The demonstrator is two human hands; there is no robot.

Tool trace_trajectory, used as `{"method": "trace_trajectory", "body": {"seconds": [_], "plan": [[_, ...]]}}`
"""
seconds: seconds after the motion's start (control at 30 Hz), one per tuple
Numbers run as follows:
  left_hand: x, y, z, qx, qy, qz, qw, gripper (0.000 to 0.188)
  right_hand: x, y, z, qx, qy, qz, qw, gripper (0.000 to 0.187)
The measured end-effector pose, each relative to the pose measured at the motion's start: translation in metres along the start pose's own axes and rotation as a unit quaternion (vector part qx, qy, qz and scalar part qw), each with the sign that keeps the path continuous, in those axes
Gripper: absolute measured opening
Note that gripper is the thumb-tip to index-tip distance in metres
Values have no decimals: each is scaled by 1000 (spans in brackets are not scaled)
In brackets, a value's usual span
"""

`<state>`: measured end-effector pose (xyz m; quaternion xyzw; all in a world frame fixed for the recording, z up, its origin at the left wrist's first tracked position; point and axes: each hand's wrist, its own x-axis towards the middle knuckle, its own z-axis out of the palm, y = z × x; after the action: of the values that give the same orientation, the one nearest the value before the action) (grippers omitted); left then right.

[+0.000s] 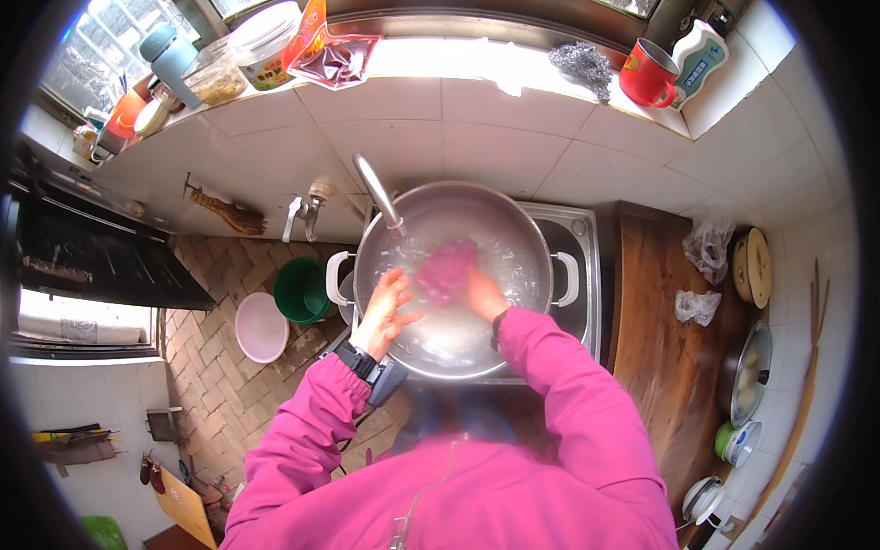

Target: The person wipes a wooden countertop with a pink cloth, moves bowls and a plastic bag, then washes the cloth in a pot of water at the sink, wrings it out, and continues wiping the countertop.

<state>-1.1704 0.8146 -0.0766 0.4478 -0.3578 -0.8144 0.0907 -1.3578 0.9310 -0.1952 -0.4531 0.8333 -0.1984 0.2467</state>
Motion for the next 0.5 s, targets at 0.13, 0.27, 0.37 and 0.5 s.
{"method": "trace_trajectory", "body": {"seconds": [0.13,0.27,0.37,0.5], "plan": [[-15,-2,15,16,-15,-18,1000,78,-2,-5,-16,-109,-124,-26,986,48],[-21,-3,28,0,-44,-29,999,78,3,-28,-49,335,-74,210,915,40],[-11,-9,37,-8,-117,-56,992,82,-25,-57,-81,531,-220,63,816,30],[14,-22,39,-51,-150,-49,986,85,-61,-111,-114,518,-151,-63,840,29]]}}
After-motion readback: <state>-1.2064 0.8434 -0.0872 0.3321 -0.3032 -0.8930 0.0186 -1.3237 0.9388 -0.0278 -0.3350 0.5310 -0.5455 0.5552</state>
